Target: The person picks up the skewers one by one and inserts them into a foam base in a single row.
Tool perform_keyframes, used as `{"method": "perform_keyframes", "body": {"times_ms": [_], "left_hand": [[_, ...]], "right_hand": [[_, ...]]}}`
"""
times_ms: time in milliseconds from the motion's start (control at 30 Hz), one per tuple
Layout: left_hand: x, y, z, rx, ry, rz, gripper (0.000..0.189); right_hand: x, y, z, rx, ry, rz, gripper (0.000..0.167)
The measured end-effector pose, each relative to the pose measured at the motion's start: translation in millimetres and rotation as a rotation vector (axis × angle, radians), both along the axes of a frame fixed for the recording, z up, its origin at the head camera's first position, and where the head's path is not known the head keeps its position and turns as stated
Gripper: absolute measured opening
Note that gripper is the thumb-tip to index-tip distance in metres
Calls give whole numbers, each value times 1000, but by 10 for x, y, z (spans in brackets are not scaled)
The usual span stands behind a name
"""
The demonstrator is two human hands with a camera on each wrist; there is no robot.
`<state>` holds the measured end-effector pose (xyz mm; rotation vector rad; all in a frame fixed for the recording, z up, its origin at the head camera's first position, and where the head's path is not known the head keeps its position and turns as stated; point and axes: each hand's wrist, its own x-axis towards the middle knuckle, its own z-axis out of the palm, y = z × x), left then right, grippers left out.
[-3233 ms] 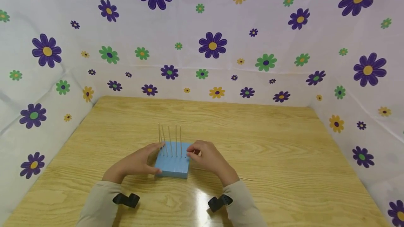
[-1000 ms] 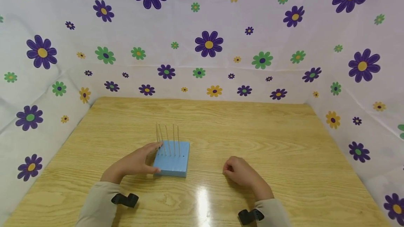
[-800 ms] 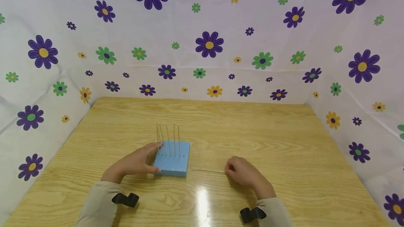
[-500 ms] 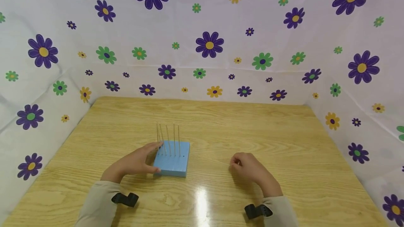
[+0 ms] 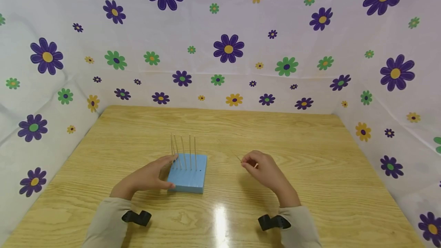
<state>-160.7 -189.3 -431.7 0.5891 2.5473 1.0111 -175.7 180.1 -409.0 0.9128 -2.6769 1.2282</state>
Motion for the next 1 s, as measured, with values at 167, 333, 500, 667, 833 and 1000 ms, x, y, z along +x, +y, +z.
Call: {"method": "perform_keyframes", "body": {"times_ms": [167, 333, 500, 667, 833, 1000], "left_hand": [[-6, -5, -8, 2, 7, -9, 92], [-10, -6, -15, 2, 1, -4, 92], [-14, -12, -19, 6, 9, -12, 91], [-11, -17, -23, 2, 4, -7, 91], [-2, -22, -21, 4, 11, -9, 91], [2, -21, -11, 11, 12, -11, 92]], "right_hand": [[-24, -128, 62, -60, 32, -17, 4], [-39, -297, 121, -122, 32, -36, 5], [-44, -473, 160, -159, 68, -23, 1], [-52, -606, 196, -197, 69, 5, 2], [-61, -734, 223, -220, 54, 32, 5], [-49, -867, 268, -199, 33, 42, 3]]}}
